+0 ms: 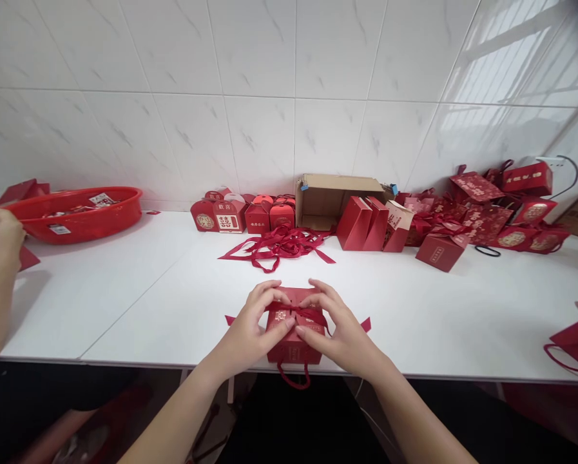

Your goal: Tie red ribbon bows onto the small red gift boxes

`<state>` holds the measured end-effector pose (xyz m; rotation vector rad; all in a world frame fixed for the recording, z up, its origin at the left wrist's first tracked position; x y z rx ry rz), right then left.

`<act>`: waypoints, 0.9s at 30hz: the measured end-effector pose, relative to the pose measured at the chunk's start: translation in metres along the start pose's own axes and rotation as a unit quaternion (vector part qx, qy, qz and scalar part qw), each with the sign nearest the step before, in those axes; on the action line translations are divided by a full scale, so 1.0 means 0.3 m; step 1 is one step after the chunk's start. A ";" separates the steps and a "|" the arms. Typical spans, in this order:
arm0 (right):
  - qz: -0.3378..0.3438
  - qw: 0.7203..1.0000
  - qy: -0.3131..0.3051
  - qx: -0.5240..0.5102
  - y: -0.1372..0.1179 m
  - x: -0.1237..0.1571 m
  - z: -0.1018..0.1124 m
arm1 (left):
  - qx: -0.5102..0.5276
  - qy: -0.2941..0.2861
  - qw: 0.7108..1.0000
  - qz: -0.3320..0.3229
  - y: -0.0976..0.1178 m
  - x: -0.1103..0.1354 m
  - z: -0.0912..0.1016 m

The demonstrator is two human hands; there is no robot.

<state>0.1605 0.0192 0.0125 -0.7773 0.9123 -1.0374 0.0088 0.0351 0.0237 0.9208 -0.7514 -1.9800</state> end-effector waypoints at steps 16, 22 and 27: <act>-0.198 0.956 -0.111 -0.183 0.137 -0.005 0.000 | 0.185 -0.049 0.965 0.177 -0.116 -0.020 0.006; -0.167 0.944 -0.140 -0.247 0.120 -0.009 0.010 | 0.223 -0.034 0.959 0.173 -0.107 -0.005 0.010; -0.187 0.947 -0.109 -0.238 0.128 -0.009 0.029 | 0.210 -0.036 0.963 0.162 -0.109 -0.009 0.020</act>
Point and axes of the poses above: each hand's wrist, its own x-axis away from the middle knuckle, its own z-axis out of the back of the hand, y = z × x, the point moved 7 cm from there along -x, towards the middle knuckle, and after that the axes turned 5 degrees about -z, right-handed, at the moved point
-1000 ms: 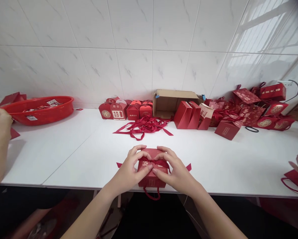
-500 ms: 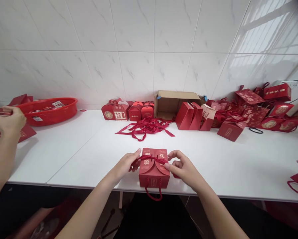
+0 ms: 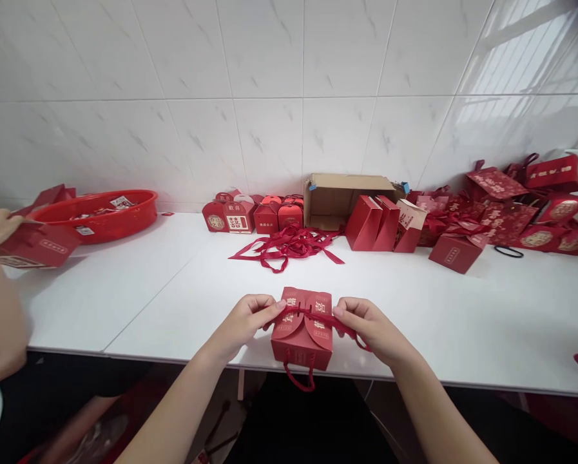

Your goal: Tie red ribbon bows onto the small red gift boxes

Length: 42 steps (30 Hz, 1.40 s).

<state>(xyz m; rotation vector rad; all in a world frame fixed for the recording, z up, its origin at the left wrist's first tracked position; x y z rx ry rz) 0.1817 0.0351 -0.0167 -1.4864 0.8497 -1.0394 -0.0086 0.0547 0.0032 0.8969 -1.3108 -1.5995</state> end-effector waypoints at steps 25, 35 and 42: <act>0.081 0.995 -0.040 0.046 -0.107 0.044 0.034 | -0.180 0.219 0.945 -0.164 0.144 0.076 0.054; 0.142 0.989 -0.040 0.017 -0.250 0.055 -0.050 | -0.307 0.113 0.918 -0.225 0.253 0.022 -0.134; 0.109 0.979 0.107 0.132 -0.216 0.050 -0.010 | -0.322 0.206 0.887 -0.259 0.275 0.029 -0.076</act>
Point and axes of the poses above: each hand's wrist, its own x-axis away from the middle knuckle, its own z-axis out of the back of the hand, y = z × x, the point moved 7 cm from there along -x, towards the middle knuckle, and after that the axes turned 5 degrees about -z, right-handed, at the moved point
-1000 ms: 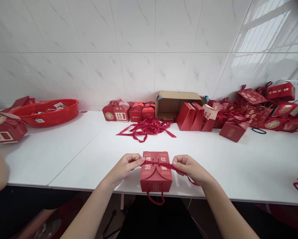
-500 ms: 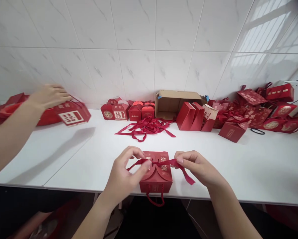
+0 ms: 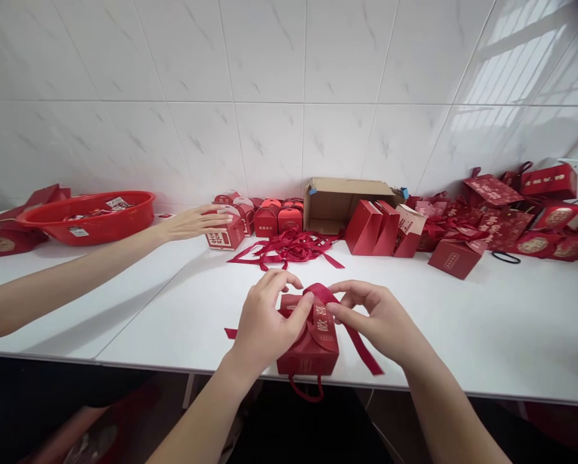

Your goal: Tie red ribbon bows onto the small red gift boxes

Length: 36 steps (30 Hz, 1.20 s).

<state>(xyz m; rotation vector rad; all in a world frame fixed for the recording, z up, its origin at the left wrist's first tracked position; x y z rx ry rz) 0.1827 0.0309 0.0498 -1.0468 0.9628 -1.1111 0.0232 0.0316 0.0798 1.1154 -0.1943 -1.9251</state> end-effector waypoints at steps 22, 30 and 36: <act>0.032 0.993 -0.051 -0.106 0.051 -0.018 -0.143 | 0.211 -0.156 0.937 0.230 -0.288 0.139 -0.129; 0.005 0.988 0.036 -0.149 0.073 -0.014 -0.166 | 0.288 -0.187 0.911 0.230 -0.206 0.120 -0.043; 0.050 0.989 0.138 0.006 0.035 0.013 -0.164 | 0.384 -0.167 0.894 0.160 -0.044 0.048 0.028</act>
Point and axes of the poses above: each hand's wrist, its own x-axis away from the middle knuckle, its own z-axis out of the back of the hand, y = z × x, the point moved 7 cm from there along -x, towards the middle knuckle, and after that the axes turned 5 degrees about -z, right-handed, at the moved point
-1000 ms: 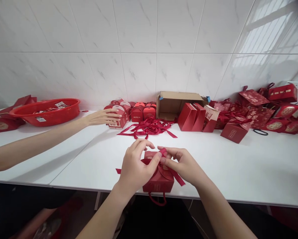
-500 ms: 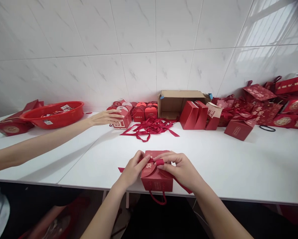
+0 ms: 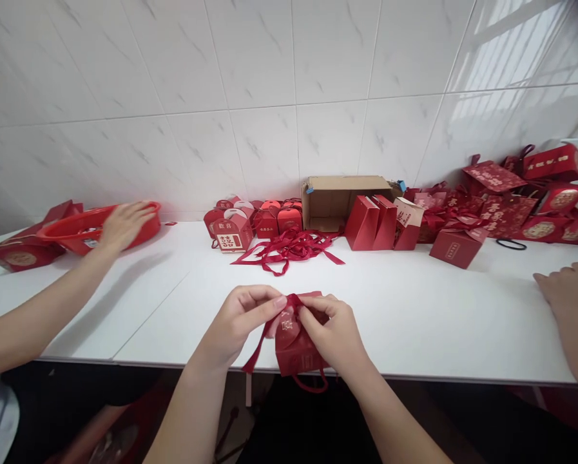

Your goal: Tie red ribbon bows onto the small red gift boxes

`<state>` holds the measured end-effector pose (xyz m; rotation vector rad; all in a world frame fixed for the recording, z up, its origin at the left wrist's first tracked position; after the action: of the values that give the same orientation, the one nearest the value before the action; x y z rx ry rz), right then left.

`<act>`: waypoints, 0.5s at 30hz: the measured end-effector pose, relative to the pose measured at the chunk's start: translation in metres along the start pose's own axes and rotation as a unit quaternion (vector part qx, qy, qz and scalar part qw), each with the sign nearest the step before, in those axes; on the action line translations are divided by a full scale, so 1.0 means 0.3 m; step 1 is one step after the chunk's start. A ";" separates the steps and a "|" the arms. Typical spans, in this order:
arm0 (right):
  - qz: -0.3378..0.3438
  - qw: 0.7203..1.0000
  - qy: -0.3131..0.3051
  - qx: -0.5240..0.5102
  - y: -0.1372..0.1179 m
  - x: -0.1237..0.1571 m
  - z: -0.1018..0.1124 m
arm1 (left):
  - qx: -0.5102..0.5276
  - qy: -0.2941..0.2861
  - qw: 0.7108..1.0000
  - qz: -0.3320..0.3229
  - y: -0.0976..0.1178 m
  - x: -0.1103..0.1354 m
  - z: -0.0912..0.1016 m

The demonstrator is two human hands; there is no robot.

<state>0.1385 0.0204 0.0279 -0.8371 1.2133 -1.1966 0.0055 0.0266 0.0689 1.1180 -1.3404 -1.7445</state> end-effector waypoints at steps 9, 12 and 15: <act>0.055 0.997 -0.021 0.044 -0.013 0.006 0.002 | -0.076 0.004 0.996 -0.044 0.028 -0.124 -0.036; 0.054 0.998 -0.017 0.018 -0.006 0.002 0.002 | -0.084 0.029 0.995 -0.047 -0.018 -0.107 0.001; 0.055 0.998 -0.030 0.008 -0.006 0.002 0.000 | -0.108 0.036 0.993 -0.038 -0.058 -0.076 0.026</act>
<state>0.1379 0.0195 0.0295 -0.7782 1.1846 -1.0842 0.0078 0.0543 0.0583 1.1088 -1.0502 -1.8365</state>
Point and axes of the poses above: each hand's wrist, its own x-axis away from the middle knuckle, its own z-axis out of the back of the hand, y = z × x, the point moved 7 cm from there along -x, towards the middle knuckle, and after that the axes turned 5 degrees about -z, right-handed, at the moved point
